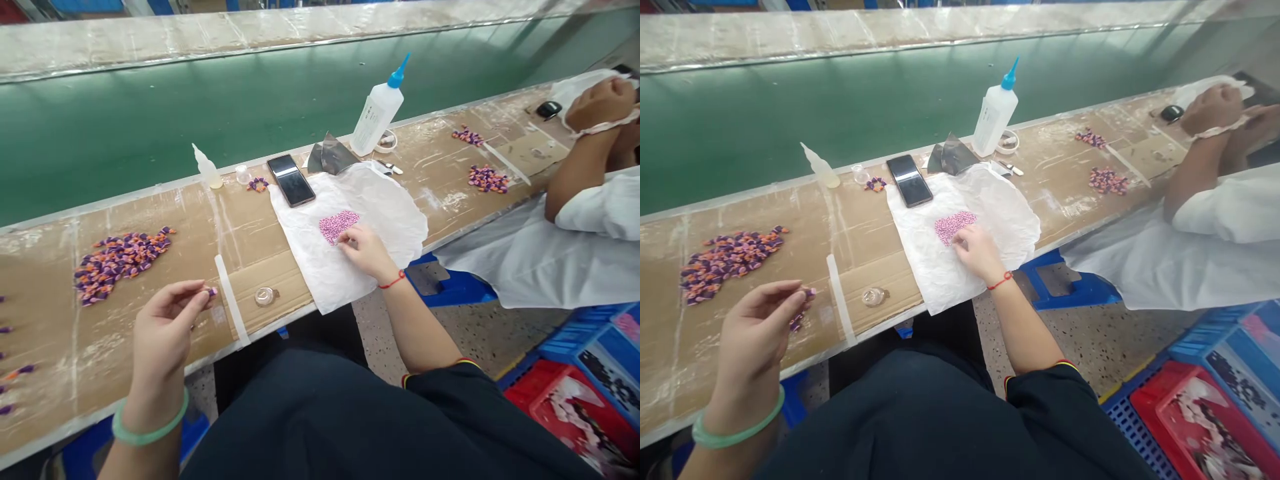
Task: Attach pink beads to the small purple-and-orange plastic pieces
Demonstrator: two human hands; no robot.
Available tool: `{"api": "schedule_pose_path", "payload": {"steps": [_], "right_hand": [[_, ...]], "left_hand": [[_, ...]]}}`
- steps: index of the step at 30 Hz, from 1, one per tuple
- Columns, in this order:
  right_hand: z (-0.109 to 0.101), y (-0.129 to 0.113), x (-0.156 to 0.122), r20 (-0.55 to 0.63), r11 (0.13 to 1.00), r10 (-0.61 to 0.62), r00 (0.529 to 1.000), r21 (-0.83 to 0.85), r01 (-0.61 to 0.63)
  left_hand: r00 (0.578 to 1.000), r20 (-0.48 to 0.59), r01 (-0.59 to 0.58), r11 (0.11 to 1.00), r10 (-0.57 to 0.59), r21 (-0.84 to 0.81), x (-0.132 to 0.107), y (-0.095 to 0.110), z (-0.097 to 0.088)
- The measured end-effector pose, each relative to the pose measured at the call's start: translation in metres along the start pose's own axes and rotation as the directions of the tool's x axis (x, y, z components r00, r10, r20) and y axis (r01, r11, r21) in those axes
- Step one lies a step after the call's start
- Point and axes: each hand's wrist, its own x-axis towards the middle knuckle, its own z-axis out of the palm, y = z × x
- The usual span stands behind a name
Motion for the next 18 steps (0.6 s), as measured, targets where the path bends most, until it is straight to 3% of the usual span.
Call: {"api": "schedule_pose_path", "payload": {"steps": [6,9,12,18], "right_hand": [[0.006,-0.003,0.011,0.052,0.991,-0.033,0.998,-0.127,0.040],[0.009,-0.007,0.013,0.070,0.982,-0.031,0.997,-0.182,0.043],[0.012,-0.009,0.014,0.053,0.982,-0.014,0.999,-0.186,0.024],[0.004,-0.017,-0.002,-0.042,0.999,0.036,0.998,-0.008,-0.036]], "left_hand": [[0.993,0.098,-0.068,0.996,0.062,0.054,-0.011,0.004,0.008],[0.993,0.115,0.027,0.998,-0.033,0.058,-0.012,0.005,0.009],[0.968,0.201,0.146,0.989,-0.149,0.027,-0.011,0.003,0.010],[0.898,0.411,0.224,0.967,-0.158,-0.119,-0.023,0.004,0.023]]}}
